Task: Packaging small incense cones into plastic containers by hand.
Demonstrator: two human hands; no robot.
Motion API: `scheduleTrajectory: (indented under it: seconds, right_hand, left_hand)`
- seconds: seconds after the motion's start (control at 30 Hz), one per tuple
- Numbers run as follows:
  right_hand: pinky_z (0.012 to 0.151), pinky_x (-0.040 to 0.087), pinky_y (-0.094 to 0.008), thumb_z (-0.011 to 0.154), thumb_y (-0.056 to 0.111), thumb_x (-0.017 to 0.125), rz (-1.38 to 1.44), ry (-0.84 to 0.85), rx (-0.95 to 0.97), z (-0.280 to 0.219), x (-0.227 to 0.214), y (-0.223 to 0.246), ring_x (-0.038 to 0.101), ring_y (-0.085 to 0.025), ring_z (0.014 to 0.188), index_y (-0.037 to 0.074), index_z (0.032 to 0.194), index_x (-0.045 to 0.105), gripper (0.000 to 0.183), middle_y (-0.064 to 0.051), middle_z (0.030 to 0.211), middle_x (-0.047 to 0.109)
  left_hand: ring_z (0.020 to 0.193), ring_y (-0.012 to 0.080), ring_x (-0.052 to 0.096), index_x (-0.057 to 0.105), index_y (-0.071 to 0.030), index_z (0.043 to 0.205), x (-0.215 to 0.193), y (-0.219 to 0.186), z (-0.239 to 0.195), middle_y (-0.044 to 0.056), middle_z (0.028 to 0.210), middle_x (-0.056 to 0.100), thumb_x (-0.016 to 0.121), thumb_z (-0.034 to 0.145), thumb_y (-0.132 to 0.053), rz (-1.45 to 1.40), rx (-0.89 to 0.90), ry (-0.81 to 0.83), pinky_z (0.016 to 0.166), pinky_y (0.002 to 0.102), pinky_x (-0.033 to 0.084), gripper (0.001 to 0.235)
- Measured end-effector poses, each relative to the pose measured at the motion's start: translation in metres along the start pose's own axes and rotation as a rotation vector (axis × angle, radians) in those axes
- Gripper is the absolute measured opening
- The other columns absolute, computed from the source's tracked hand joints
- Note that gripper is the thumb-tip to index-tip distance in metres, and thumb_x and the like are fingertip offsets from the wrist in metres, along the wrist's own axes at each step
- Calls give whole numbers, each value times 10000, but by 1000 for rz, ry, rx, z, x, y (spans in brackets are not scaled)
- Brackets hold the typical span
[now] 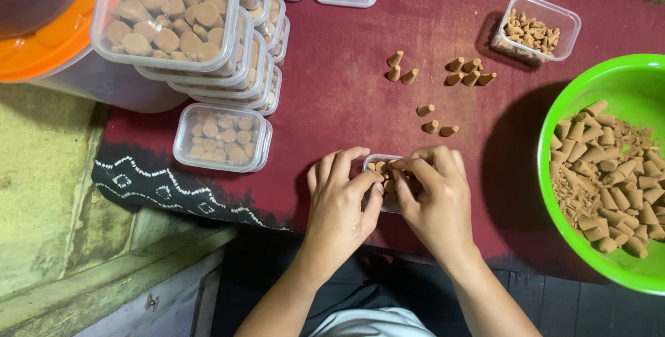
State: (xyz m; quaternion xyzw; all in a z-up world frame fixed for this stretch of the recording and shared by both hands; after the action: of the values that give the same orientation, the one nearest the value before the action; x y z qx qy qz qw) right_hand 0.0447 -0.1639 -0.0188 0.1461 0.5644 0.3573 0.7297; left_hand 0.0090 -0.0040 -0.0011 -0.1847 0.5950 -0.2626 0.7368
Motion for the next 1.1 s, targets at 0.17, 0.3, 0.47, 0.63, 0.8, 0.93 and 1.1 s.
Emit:
scheduleTrajectory:
  seconds: [0.17, 0.3, 0.47, 0.63, 0.8, 0.93, 1.1]
  right_hand:
    - [788, 492, -376, 784, 98, 818, -29, -13, -17, -3, 2, -8, 590, -288, 889, 161, 897, 797, 131, -52, 950, 588]
    - [822, 489, -395, 799, 110, 827, -21, -49, -15, -4, -6, -10, 569, -311, 927, 172, 946, 794, 162, -70, 974, 546]
    - [823, 482, -413, 795, 85, 813, -25, -40, -4, -9, -4, -19, 561, -322, 913, 178, 923, 794, 159, -86, 981, 547]
    - [833, 483, -404, 801, 89, 812, 8, -55, -6, -10, -5, -23, 566, -315, 912, 176, 936, 795, 161, -87, 992, 556]
    - [875, 471, -399, 808, 92, 820, 7, -84, 38, -15, -13, -35, 571, -306, 933, 186, 939, 789, 165, -74, 1007, 562]
    - [836, 487, -427, 782, 72, 828, 6, -75, 30, -13, -11, -34, 585, -337, 915, 155, 899, 791, 148, -103, 982, 580]
    - [820, 497, -426, 771, 73, 831, 12, -78, 35, -15, -6, -37, 591, -336, 901, 159, 890, 795, 151, -98, 974, 591]
  left_hand:
    - [1190, 320, 529, 746, -132, 968, -1, 0, 0, 81, 1236, 588, 635, 889, -150, 17, 13, -16, 973, 501, 384, 137]
    - [1203, 333, 521, 720, -159, 1161, -3, -1, 1, 89, 1263, 565, 597, 903, -126, -26, 33, -17, 981, 509, 384, 288]
    - [1208, 355, 512, 748, -171, 1131, 2, -2, 1, 104, 1272, 568, 594, 875, -98, -41, 73, -25, 972, 514, 380, 307]
    - [1208, 343, 514, 757, -176, 1128, 3, -3, 1, 98, 1269, 575, 588, 873, -93, -23, 68, -42, 975, 501, 383, 317]
    - [1205, 351, 516, 763, -175, 1133, 4, -1, -1, 103, 1269, 576, 587, 863, -82, -33, 69, -41, 971, 502, 386, 336]
    - [1205, 348, 518, 765, -171, 1126, 6, -1, 1, 101, 1268, 577, 584, 863, -75, -27, 73, -47, 971, 497, 385, 333]
    - [1200, 346, 522, 772, -164, 1084, 6, -1, 1, 100, 1263, 584, 600, 858, -80, -20, 75, -57, 961, 497, 388, 297]
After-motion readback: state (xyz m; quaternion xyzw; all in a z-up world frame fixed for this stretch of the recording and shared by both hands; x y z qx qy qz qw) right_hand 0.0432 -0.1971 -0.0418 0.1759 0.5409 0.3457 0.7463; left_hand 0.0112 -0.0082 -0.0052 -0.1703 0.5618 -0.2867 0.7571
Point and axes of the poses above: each hand's wrist, its own z-axis towards the middle knuckle, its own x-axis out of the palm, y = z × x, the point moved 1 cm from there along z, towards the middle knuckle
